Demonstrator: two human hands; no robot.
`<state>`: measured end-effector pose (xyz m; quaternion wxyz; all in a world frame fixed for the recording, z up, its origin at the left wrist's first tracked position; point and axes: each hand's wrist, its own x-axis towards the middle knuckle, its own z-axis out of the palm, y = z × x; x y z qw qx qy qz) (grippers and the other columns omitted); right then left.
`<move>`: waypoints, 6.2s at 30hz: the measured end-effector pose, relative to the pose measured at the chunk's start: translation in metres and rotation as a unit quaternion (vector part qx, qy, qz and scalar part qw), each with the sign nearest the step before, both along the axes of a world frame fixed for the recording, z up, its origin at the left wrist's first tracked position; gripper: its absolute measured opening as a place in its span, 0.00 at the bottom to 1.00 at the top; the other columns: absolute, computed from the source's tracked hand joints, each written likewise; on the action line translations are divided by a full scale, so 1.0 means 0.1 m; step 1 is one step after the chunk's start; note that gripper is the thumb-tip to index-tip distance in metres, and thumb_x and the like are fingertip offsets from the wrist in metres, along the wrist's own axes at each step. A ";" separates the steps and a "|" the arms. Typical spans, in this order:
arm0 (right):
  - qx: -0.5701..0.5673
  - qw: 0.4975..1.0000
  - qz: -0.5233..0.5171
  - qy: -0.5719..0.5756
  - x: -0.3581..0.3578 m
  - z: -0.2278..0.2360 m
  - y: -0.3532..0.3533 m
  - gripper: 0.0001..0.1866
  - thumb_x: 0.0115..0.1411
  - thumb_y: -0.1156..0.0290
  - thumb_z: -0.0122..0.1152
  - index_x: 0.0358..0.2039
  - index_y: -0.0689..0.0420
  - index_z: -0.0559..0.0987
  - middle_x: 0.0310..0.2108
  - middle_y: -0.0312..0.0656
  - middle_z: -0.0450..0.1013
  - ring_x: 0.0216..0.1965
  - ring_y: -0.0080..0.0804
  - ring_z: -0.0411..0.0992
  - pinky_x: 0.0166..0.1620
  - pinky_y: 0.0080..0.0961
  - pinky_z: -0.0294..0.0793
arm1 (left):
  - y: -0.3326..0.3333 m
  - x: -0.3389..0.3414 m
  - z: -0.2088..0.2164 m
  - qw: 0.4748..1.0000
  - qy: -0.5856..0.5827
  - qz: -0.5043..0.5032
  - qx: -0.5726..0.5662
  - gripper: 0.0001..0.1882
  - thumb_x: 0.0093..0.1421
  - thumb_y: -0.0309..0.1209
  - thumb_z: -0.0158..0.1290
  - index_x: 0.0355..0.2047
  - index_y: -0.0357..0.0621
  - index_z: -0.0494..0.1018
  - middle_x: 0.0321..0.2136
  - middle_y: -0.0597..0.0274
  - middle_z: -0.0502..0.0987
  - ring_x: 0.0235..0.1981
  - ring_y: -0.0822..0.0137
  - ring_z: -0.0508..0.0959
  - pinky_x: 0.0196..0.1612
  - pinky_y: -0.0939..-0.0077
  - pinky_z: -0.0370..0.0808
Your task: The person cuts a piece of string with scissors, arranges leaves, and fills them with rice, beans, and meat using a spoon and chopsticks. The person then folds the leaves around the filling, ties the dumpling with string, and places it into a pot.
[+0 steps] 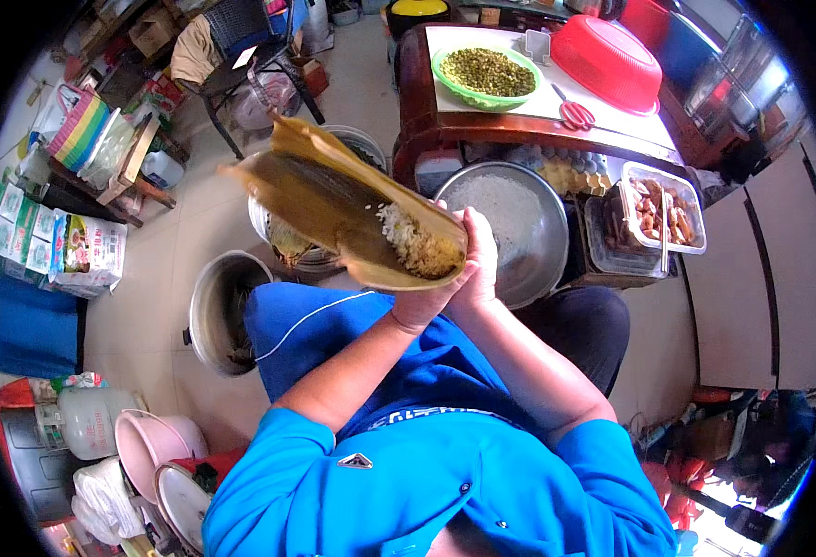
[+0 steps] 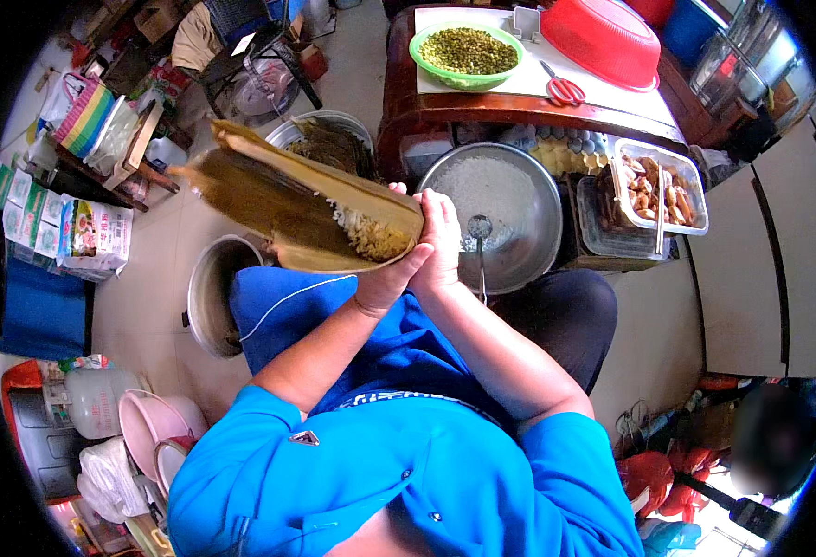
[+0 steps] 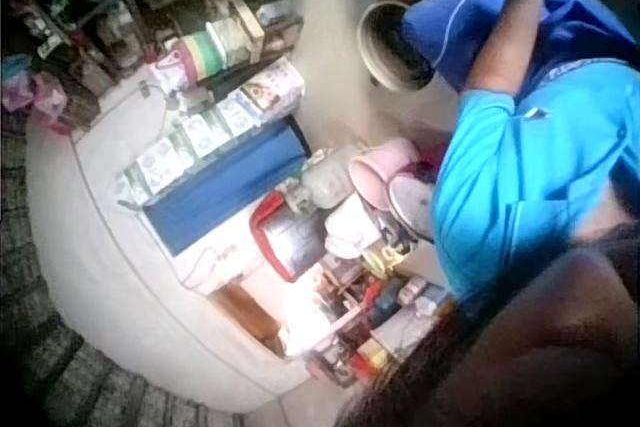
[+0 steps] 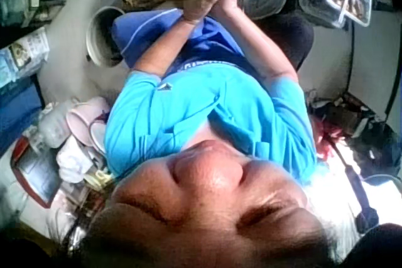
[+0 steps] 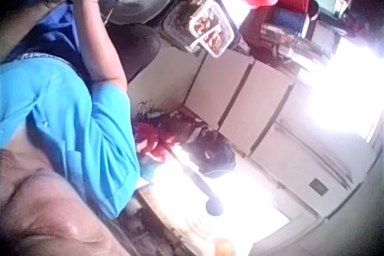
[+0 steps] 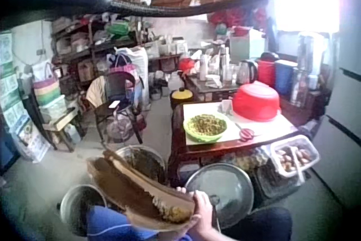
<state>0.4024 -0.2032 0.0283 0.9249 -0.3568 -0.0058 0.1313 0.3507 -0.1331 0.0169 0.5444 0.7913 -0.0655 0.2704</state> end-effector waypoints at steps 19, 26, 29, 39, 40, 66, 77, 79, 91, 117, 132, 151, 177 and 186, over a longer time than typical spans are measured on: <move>-0.697 0.332 0.229 -0.592 -0.08 1.49 0.41 0.05 0.42 0.70 0.59 0.21 0.54 0.79 0.26 0.42 0.76 0.30 0.46 0.74 0.36 0.36 0.75 | 0.25 -0.07 -0.07 0.961 -0.002 0.023 -0.274 0.33 0.43 0.25 0.65 0.50 0.38 0.64 0.46 0.59 0.71 0.46 0.67 0.70 0.51 0.73 0.66; -0.627 0.359 0.290 -0.627 0.09 1.34 0.49 0.10 0.47 0.72 0.59 0.33 0.56 0.76 0.28 0.47 0.75 0.34 0.46 0.75 0.36 0.36 0.74 | 0.35 -0.11 -0.14 0.964 -0.022 0.031 -0.264 0.34 0.45 0.23 0.63 0.51 0.38 0.61 0.46 0.59 0.70 0.46 0.69 0.70 0.51 0.75 0.66; -0.631 0.377 0.306 -0.606 0.19 1.30 0.48 0.13 0.48 0.74 0.58 0.37 0.57 0.74 0.30 0.48 0.75 0.36 0.47 0.74 0.37 0.36 0.74 | 0.33 -0.11 -0.09 0.954 -0.007 0.032 -0.297 0.32 0.45 0.23 0.63 0.51 0.38 0.61 0.46 0.59 0.70 0.46 0.69 0.71 0.51 0.75 0.67; -0.621 0.312 0.354 -0.626 0.42 1.50 0.43 0.08 0.46 0.74 0.58 0.29 0.60 0.76 0.31 0.50 0.74 0.37 0.46 0.74 0.39 0.34 0.73 | 0.26 0.02 -0.15 0.951 0.021 0.002 -0.308 0.31 0.47 0.21 0.61 0.51 0.38 0.61 0.44 0.61 0.71 0.45 0.70 0.71 0.50 0.75 0.67; -0.612 0.351 0.284 -0.649 0.47 1.49 0.40 0.09 0.46 0.71 0.58 0.30 0.57 0.77 0.30 0.48 0.75 0.36 0.47 0.74 0.39 0.36 0.73 | 0.26 0.03 -0.19 0.951 0.021 0.002 -0.308 0.31 0.47 0.21 0.61 0.51 0.38 0.61 0.44 0.61 0.71 0.45 0.70 0.71 0.50 0.75 0.67; -0.639 0.396 0.334 -0.569 -0.14 1.48 -0.21 0.38 0.53 0.51 0.57 0.59 0.57 0.58 0.40 0.57 0.70 0.28 0.50 0.75 0.29 0.41 0.75 | 0.35 -0.17 -0.23 0.605 0.079 -0.339 -0.716 0.31 0.63 0.45 0.40 0.62 0.46 0.50 0.61 0.58 0.55 0.62 0.63 0.55 0.64 0.65 0.48; -0.623 0.380 0.316 -0.606 -0.24 1.36 -0.20 0.32 0.56 0.51 0.54 0.58 0.52 0.61 0.38 0.50 0.73 0.27 0.47 0.75 0.30 0.39 0.76 | 0.37 -0.12 -0.32 0.881 0.037 -0.215 -0.419 0.29 0.58 0.38 0.50 0.59 0.49 0.57 0.57 0.59 0.61 0.59 0.63 0.60 0.63 0.64 0.52; -0.630 0.413 0.292 -0.589 -0.22 1.34 -0.21 0.33 0.56 0.50 0.53 0.58 0.51 0.61 0.36 0.50 0.73 0.26 0.48 0.74 0.30 0.40 0.76 | 0.35 -0.13 -0.35 0.914 0.008 -0.184 -0.362 0.29 0.57 0.37 0.52 0.58 0.50 0.58 0.57 0.60 0.62 0.59 0.63 0.61 0.63 0.63 0.53; -0.336 0.746 -0.022 -0.575 0.16 0.54 -0.22 0.60 0.40 0.45 0.70 0.63 0.64 0.47 0.56 0.53 0.60 0.58 0.43 0.60 0.59 0.37 0.56 | 0.21 -0.03 0.02 0.853 0.025 -0.115 -0.508 0.33 0.58 0.39 0.51 0.58 0.38 0.52 0.52 0.55 0.65 0.52 0.63 0.67 0.55 0.68 0.65; -0.297 0.701 -0.213 -0.612 -0.08 0.87 -0.18 0.25 0.52 0.67 0.56 0.50 0.66 0.71 0.51 0.54 0.68 0.57 0.50 0.62 0.61 0.50 0.52 | 0.06 -0.02 0.58 0.841 -0.110 -0.247 -0.469 0.26 0.64 0.40 0.40 0.58 0.38 0.57 0.56 0.55 0.62 0.57 0.63 0.62 0.61 0.68 0.57; -0.360 0.692 -0.278 -0.561 0.01 0.54 -0.09 0.21 0.49 0.72 0.56 0.46 0.61 0.75 0.50 0.51 0.70 0.57 0.50 0.63 0.61 0.49 0.51 | 0.11 0.08 0.36 0.983 -0.009 0.152 0.105 0.22 0.60 0.37 0.47 0.53 0.43 0.63 0.53 0.54 0.66 0.54 0.59 0.65 0.58 0.64 0.58; -0.198 0.976 -0.071 -0.063 0.00 0.18 -0.02 0.10 0.61 0.74 0.50 0.39 0.65 0.76 0.33 0.37 0.74 0.32 0.23 0.69 0.37 0.19 0.69 | 0.05 0.17 0.31 0.986 0.001 0.064 -0.153 0.17 0.64 0.36 0.41 0.45 0.34 0.67 0.33 0.38 0.74 0.37 0.42 0.75 0.38 0.61 0.72; -0.362 0.853 -0.135 -0.351 -0.01 0.06 0.01 0.18 0.56 0.82 0.50 0.47 0.56 0.76 0.45 0.43 0.74 0.48 0.28 0.70 0.63 0.37 0.46 | -0.09 0.23 0.33 0.858 0.060 0.080 -0.504 0.13 0.62 0.31 0.48 0.40 0.34 0.73 0.36 0.62 0.77 0.35 0.74 0.74 0.40 0.80 0.70; -0.345 0.895 -0.086 -0.270 0.06 0.09 -0.10 0.18 0.57 0.81 0.48 0.49 0.64 0.73 0.43 0.45 0.74 0.45 0.28 0.71 0.52 0.20 0.64 | -0.03 0.16 0.07 0.949 0.026 0.050 -0.310 0.17 0.65 0.33 0.42 0.50 0.34 0.66 0.44 0.57 0.73 0.44 0.68 0.70 0.50 0.75 0.65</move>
